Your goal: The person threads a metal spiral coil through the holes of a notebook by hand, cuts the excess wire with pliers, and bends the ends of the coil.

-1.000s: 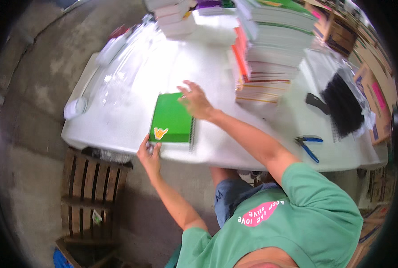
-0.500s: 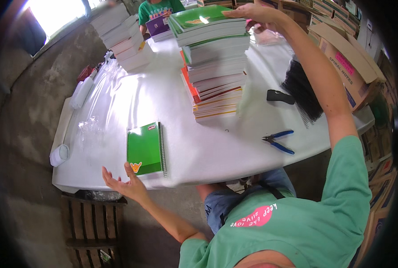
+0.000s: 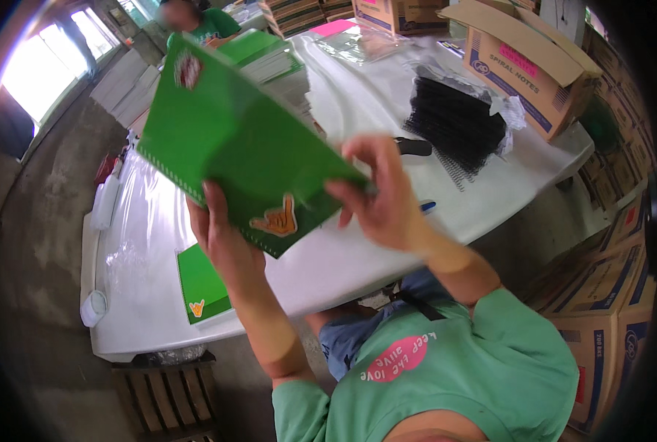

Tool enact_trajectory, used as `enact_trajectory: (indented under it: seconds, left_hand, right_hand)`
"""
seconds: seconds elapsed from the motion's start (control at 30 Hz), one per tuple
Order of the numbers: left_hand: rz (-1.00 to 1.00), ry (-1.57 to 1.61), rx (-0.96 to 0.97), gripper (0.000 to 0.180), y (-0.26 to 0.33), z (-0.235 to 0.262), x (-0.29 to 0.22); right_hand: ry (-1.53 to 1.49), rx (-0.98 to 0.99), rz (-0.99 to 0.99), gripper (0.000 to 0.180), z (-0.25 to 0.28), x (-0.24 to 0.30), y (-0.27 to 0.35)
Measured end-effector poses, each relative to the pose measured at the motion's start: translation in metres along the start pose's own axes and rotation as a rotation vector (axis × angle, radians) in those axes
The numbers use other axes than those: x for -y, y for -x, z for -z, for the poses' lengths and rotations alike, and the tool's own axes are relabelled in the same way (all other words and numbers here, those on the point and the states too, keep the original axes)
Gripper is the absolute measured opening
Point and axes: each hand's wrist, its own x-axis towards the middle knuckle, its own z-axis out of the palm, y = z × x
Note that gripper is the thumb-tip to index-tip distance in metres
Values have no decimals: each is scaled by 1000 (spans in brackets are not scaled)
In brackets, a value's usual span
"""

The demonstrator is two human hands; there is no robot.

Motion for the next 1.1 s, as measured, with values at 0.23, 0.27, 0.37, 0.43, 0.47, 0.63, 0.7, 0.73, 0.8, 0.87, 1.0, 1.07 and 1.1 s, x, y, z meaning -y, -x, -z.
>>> enact_trajectory:
  seconds: [0.23,0.27,0.37,0.43,0.47,0.63,0.7,0.73,0.8,0.87,1.0,1.07,1.1]
  left_hand:
    - [-237,-1346,567,23,33,35,-7]
    - [-293,-1483,697,17,35,25,-3]
    - [-25,-1610,940,9,40,27,21]
    - [0,-1583,1013,10,40,31,19]
    - [-5,-1573,1029,10,41,29,16]
    - [-97,-1616,956,20,56,25,17]
    - [-222,-1616,925,25,57,28,24]
    - [-302,-1631,897,26,60,33,30]
    - [-478,-1675,862,25,67,42,38]
    - [-601,-1681,783,22,73,39,42]
    - [-562,-1734,654,18,86,25,42]
    - [-488,-1761,640,21,88,22,40]
    - [-457,-1755,630,23,90,20,40]
  right_hand:
    - [675,202,-320,33,137,-132,-15]
    - [1061,151,-288,29,159,-155,-20]
    - [1568,157,-212,20,185,-190,-18]
    - [1636,212,-227,16,188,-197,-24]
    - [1642,247,-251,15,189,-200,-30]
    - [1590,334,-354,13,195,-202,-42]
    - [1350,358,-221,17,205,-204,-44]
    - [1307,344,-232,22,203,-205,-38]
    - [1395,327,-170,22,194,-212,-24]
    - [1438,316,-179,20,197,-222,-20]
    - [1470,299,-193,15,198,-230,-25]
    - [1500,299,-241,15,196,-227,-29]
    - [1448,267,-302,17,194,-219,-36]
